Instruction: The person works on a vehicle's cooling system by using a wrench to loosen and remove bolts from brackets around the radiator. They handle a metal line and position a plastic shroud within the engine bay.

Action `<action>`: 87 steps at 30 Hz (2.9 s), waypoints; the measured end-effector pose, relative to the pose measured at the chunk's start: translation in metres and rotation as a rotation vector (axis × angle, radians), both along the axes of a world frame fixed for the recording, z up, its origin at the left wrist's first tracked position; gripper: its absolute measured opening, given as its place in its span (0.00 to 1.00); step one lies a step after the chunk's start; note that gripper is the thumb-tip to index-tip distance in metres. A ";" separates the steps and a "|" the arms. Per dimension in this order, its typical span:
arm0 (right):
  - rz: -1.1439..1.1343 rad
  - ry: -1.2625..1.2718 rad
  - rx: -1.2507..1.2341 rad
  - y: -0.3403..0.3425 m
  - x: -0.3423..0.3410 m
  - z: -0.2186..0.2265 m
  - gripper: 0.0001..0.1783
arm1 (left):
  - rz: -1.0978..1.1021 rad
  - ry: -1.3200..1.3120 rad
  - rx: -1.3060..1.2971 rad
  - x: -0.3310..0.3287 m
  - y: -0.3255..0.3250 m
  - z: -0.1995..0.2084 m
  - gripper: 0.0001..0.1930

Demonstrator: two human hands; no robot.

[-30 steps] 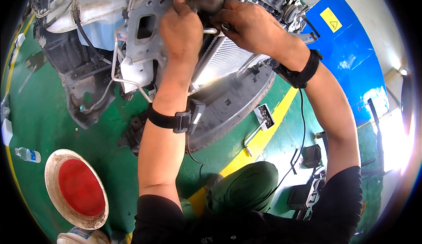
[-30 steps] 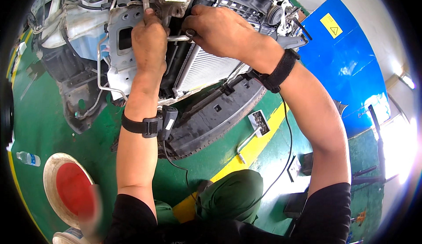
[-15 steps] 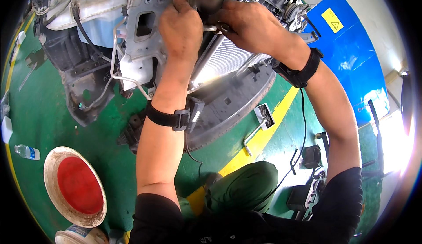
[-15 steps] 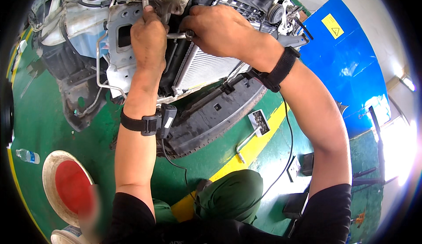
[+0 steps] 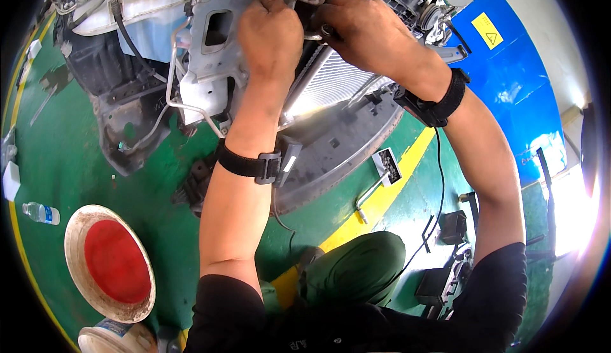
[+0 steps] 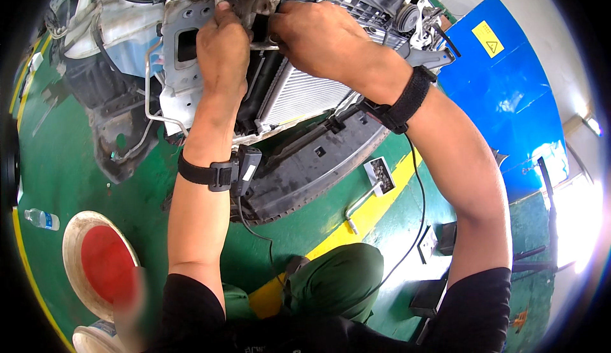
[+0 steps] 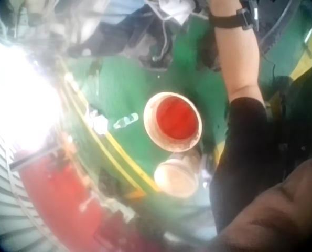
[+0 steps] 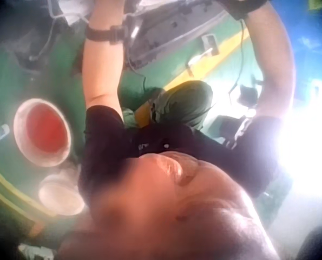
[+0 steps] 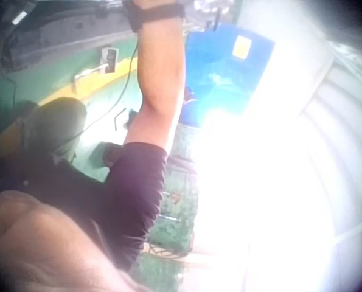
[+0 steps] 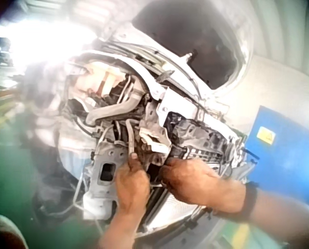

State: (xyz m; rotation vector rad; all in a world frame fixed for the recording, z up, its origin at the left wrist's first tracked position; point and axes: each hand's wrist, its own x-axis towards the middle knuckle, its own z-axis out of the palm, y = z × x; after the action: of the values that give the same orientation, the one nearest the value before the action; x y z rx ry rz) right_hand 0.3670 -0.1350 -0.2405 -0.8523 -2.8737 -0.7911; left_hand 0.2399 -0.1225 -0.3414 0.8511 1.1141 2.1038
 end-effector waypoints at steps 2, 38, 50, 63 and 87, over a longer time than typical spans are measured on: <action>-0.020 0.003 0.030 0.003 0.000 -0.002 0.11 | 0.009 -0.005 0.004 0.000 0.003 -0.001 0.27; 0.133 0.050 -0.093 0.001 -0.002 0.008 0.10 | 0.189 0.106 0.041 0.000 -0.014 0.010 0.24; 0.080 0.112 -0.107 -0.001 -0.002 0.006 0.09 | 0.257 0.250 0.092 0.000 -0.002 -0.004 0.24; 0.112 0.041 -0.061 -0.001 -0.004 0.006 0.16 | 0.167 0.116 0.034 0.000 -0.012 -0.001 0.22; 0.104 0.199 -0.062 0.005 0.000 -0.001 0.13 | 0.276 0.177 -0.113 0.012 -0.007 0.005 0.20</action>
State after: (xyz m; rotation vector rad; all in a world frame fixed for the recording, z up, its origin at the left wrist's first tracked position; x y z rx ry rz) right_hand 0.3671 -0.1301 -0.2417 -0.7336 -2.7527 -0.5744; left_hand 0.2514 -0.1291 -0.3364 0.8848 1.5036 2.1912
